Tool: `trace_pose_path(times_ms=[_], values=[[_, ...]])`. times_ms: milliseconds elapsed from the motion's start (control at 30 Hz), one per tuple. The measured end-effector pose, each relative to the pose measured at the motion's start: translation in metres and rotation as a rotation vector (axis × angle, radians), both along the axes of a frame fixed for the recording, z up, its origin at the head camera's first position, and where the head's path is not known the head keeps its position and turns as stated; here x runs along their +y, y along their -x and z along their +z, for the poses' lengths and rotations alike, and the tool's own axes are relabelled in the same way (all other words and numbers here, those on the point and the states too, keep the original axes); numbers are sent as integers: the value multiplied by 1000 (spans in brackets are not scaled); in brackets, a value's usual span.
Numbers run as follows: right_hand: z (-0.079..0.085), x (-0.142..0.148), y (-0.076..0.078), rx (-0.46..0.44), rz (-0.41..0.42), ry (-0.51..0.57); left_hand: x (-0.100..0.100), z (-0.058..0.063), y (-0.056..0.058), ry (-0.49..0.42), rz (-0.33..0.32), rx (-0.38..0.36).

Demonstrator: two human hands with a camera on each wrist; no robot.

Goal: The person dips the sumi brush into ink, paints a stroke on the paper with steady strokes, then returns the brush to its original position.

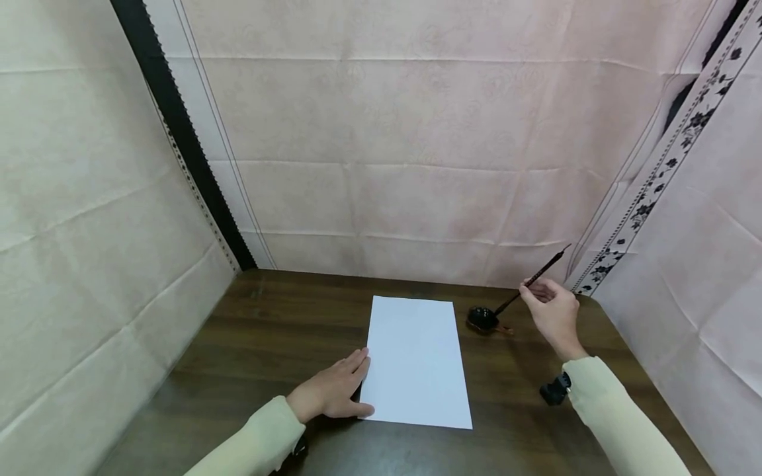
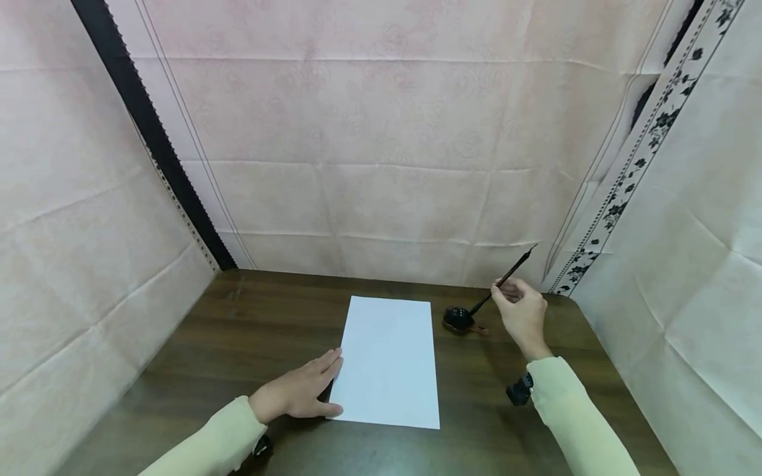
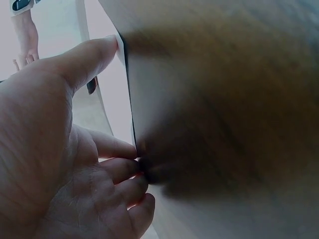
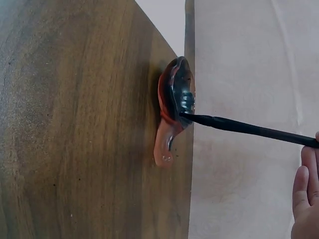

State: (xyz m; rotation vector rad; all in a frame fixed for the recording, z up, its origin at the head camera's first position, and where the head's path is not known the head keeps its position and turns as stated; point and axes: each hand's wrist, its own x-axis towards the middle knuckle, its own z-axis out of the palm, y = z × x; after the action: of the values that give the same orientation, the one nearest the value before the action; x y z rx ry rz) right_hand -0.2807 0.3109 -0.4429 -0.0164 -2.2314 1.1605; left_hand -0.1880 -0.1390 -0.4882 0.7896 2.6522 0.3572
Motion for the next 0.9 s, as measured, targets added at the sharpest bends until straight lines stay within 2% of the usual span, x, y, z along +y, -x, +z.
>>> trace_pose_path(times_ms=[233, 433, 767, 900], values=[[-4, 2, -2, -26, 1, 4, 0, 4, -2, -10, 3, 1], [-6, 2, -2, -9, 10, -22, 0, 3, -1, -7, 5, -2], [-1, -1, 1, 24, 11, 21, 2, 5, -2, -11, 11, -10], [-4, 0, 3, 17, 11, 3, 2, 5, -1, -5, 7, -6]])
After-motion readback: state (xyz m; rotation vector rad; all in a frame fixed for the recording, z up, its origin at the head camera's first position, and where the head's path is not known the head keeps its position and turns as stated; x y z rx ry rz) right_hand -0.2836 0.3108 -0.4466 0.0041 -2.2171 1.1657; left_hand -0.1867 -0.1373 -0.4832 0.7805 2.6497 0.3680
